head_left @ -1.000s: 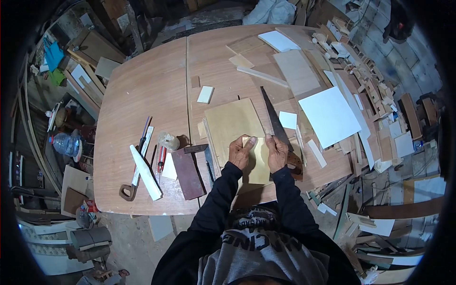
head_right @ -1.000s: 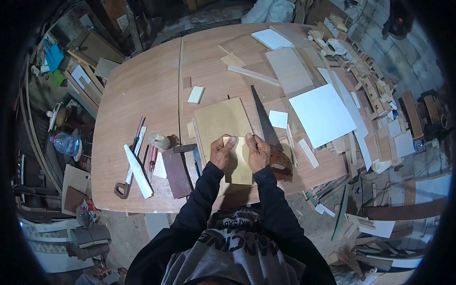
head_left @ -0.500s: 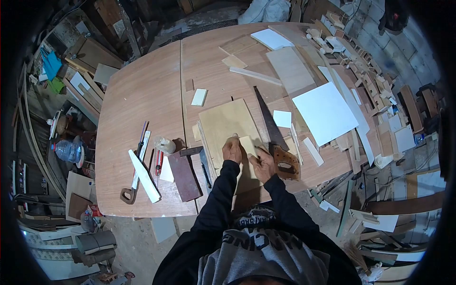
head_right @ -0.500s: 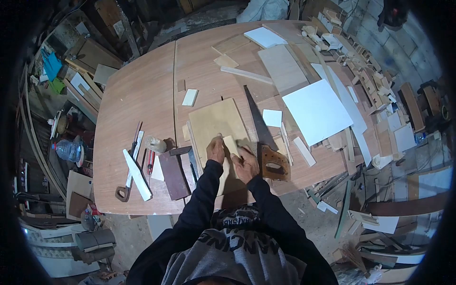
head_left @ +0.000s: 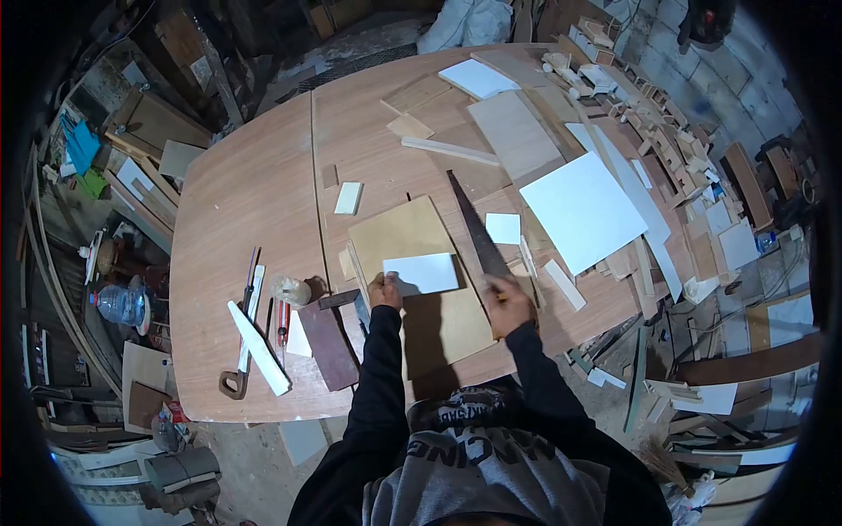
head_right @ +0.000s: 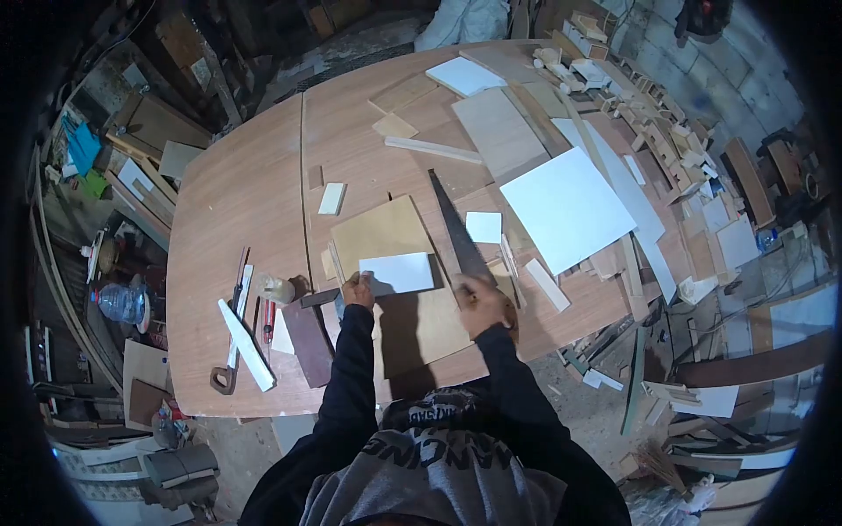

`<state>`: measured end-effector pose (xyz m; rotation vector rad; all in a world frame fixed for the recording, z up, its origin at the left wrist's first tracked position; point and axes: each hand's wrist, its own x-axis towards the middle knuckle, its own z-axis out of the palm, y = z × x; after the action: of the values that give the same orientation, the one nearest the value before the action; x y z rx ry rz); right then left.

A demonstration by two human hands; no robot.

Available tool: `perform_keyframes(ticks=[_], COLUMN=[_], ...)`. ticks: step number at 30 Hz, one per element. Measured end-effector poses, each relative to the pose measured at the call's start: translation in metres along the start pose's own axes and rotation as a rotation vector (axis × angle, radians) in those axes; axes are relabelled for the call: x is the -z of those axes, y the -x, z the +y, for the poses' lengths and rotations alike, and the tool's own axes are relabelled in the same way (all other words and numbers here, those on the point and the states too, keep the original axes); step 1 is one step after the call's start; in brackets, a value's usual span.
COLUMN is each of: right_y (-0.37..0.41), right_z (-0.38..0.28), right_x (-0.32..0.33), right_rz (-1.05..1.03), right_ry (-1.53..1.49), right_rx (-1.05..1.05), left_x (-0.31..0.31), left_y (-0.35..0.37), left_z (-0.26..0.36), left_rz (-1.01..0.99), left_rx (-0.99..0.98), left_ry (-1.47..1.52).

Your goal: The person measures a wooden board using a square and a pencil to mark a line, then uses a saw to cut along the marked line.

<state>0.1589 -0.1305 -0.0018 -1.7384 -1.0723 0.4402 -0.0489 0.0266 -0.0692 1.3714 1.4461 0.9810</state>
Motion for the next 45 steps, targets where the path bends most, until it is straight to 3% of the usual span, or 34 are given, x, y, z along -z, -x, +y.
perform_keyframes(ticks=[1, 3, 4, 5, 8, 9, 10, 12, 17, 19, 23, 29, 31, 32, 34, 36, 38, 39, 41, 42, 44, 45], right_y=[-0.003, -0.01, -0.013, -0.02, -0.036, -0.042, -0.049, -0.061, -0.071, -0.067, -0.069, -0.07, -0.066, -0.064, -0.06, -0.056, -0.048, -0.042, -0.033, -0.026, -0.017, -0.012], right_z=[0.015, 0.085, 0.086, 0.089, 0.096, 0.09, 0.092, 0.104, 0.152, 0.136, 0.106, 0.099, 0.076, 0.085, 0.092, 0.084, 0.081, 0.044, 0.004, 0.001, 0.001, -0.001], right_x=[0.009, 0.029, 0.042, 0.063, 0.091, 0.098, 0.101, 0.11, 0.112, 0.112, 0.102, 0.085, 0.081, 0.077, 0.069, 0.059, 0.051, 0.059, 0.058, 0.054, 0.039, 0.034], right_rz=[0.141, 0.456, 0.593, 0.562, 0.659, 0.632, 0.633, 0.607, 0.618, 0.517, 0.528, 0.601, 0.592, 0.589, 0.489, 0.486, 0.398, 0.317, 0.272, 0.225, 0.188, 0.157], right_ry=[-0.06, -0.09, -0.137, -0.01, -0.251, -0.421, -0.424, -0.638, -0.751, -0.764, -0.791, -0.804, -0.802, -0.801, -0.179, -0.209, 0.145, 0.338, 0.332, 0.365, 0.397, 0.435], right_rx=[-0.12, -0.102, -0.278, -0.582, -0.647, -0.734, -0.731, -0.881, -0.882, -0.885, -0.881, -0.687, -0.597, -0.598, -0.229, -0.171, 0.121, 0.21, 0.361, 0.411, 0.429, 0.442], left_x=[-0.002, -0.003, -0.004, -0.004, -0.009, -0.011, -0.011, -0.01, -0.015, -0.016, -0.02, -0.018, -0.016, -0.016, -0.018, -0.022, -0.017, -0.013, -0.006, -0.007, -0.011, -0.006], left_y=[-0.006, -0.012, -0.016, -0.022, -0.041, -0.035, -0.037, -0.042, -0.047, -0.039, -0.026, -0.026, -0.026, -0.028, -0.035, -0.014, 0.005, 0.011, 0.019, 0.02, 0.018, 0.025], left_z=[-0.003, 0.0, 0.001, -0.005, -0.018, -0.007, -0.008, -0.011, -0.023, -0.009, 0.007, 0.011, 0.017, 0.019, 0.039, 0.092, 0.139, 0.154, 0.168, 0.156, 0.126, 0.123], left_rz=[0.119, 0.164, 0.21, 0.194, 0.256, 0.313, 0.316, 0.309, 0.345, 0.329, 0.338, 0.344, 0.267, 0.269, -0.146, -0.348, -0.51, -0.497, -0.719, -0.707, -0.502, -0.455], left_rx=[-0.054, -0.07, -0.084, -0.068, -0.041, -0.136, -0.14, -0.104, -0.052, 0.01, 0.026, -0.036, -0.242, -0.239, -0.105, 0.283, 0.341, 0.342, 0.393, 0.394, 0.144, 0.14], left_ry=[-0.129, -0.164, -0.202, -0.237, -0.159, -0.561, -0.56, -0.828, -0.769, -0.796, -0.855, -0.893, -0.785, -0.786, -0.153, 0.388, 0.713, 0.717, 0.988, 0.99, 0.763, 0.666])
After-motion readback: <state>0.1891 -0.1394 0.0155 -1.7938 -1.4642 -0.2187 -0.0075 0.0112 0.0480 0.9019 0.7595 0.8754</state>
